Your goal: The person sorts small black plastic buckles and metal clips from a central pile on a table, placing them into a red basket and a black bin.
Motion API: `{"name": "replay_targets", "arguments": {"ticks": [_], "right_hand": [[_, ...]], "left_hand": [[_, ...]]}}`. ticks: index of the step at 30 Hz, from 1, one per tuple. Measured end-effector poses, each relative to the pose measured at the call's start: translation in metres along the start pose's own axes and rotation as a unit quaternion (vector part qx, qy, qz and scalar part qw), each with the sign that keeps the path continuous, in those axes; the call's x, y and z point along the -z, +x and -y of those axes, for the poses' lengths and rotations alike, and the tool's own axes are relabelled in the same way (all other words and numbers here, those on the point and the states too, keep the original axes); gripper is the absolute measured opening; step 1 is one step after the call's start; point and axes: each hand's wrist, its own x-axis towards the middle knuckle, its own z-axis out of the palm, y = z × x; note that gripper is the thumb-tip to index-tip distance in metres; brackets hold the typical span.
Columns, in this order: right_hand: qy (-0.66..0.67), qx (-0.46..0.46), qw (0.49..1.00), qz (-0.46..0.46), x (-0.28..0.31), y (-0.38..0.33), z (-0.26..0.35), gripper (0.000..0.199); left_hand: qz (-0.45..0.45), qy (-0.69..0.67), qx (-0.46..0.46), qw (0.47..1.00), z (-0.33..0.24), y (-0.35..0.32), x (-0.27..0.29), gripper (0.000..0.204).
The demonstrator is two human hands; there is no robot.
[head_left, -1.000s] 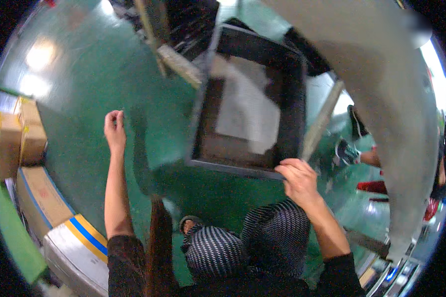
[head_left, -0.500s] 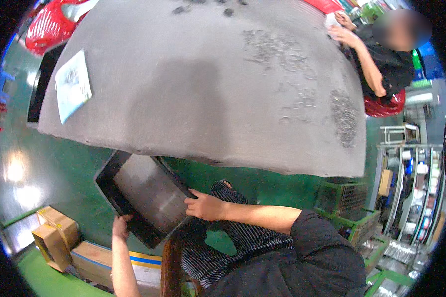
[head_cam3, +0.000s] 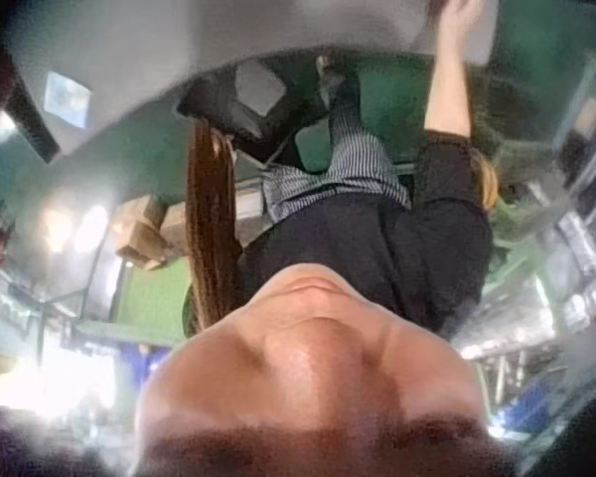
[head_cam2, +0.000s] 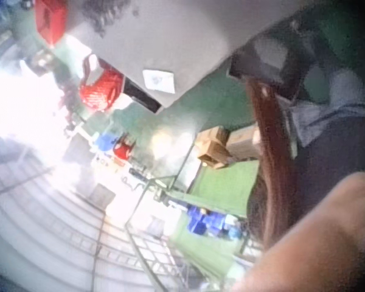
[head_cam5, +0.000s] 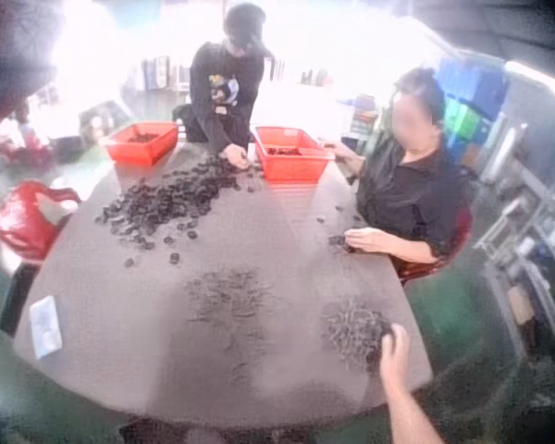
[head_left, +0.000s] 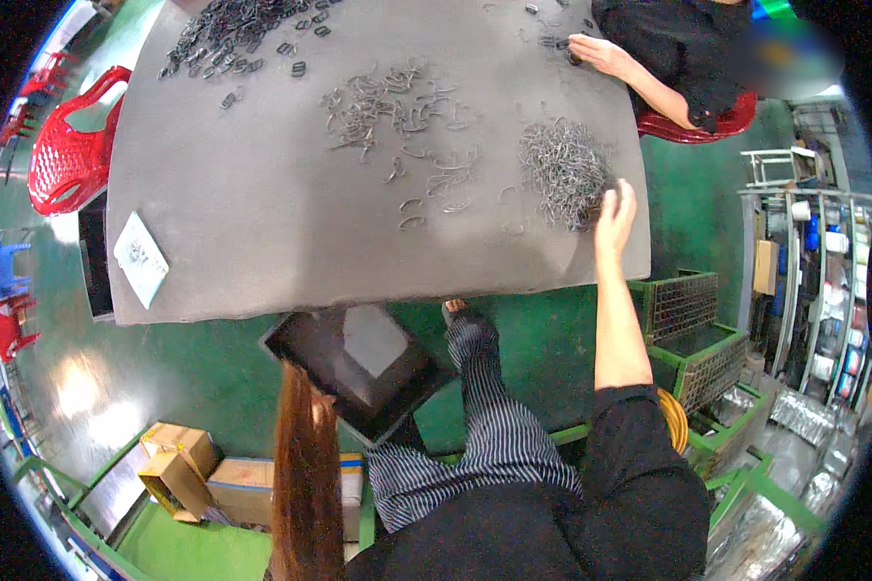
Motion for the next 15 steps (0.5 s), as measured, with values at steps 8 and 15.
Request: {"name": "replay_targets", "arguments": {"ticks": [8, 15], "right_hand": [[-0.05, 0.047, 0.972, 0.226, -0.062, 0.059, -0.04, 0.046], [0.086, 0.127, 0.961, 0.231, -0.073, 0.008, 0.022, 0.035]], "left_hand": [[0.006, 0.149, -0.207, 0.967, 0.071, -0.003, -0.133, 0.03], [-0.146, -0.195, 0.114, 0.963, 0.02, -0.055, -0.284, 0.041]]}}
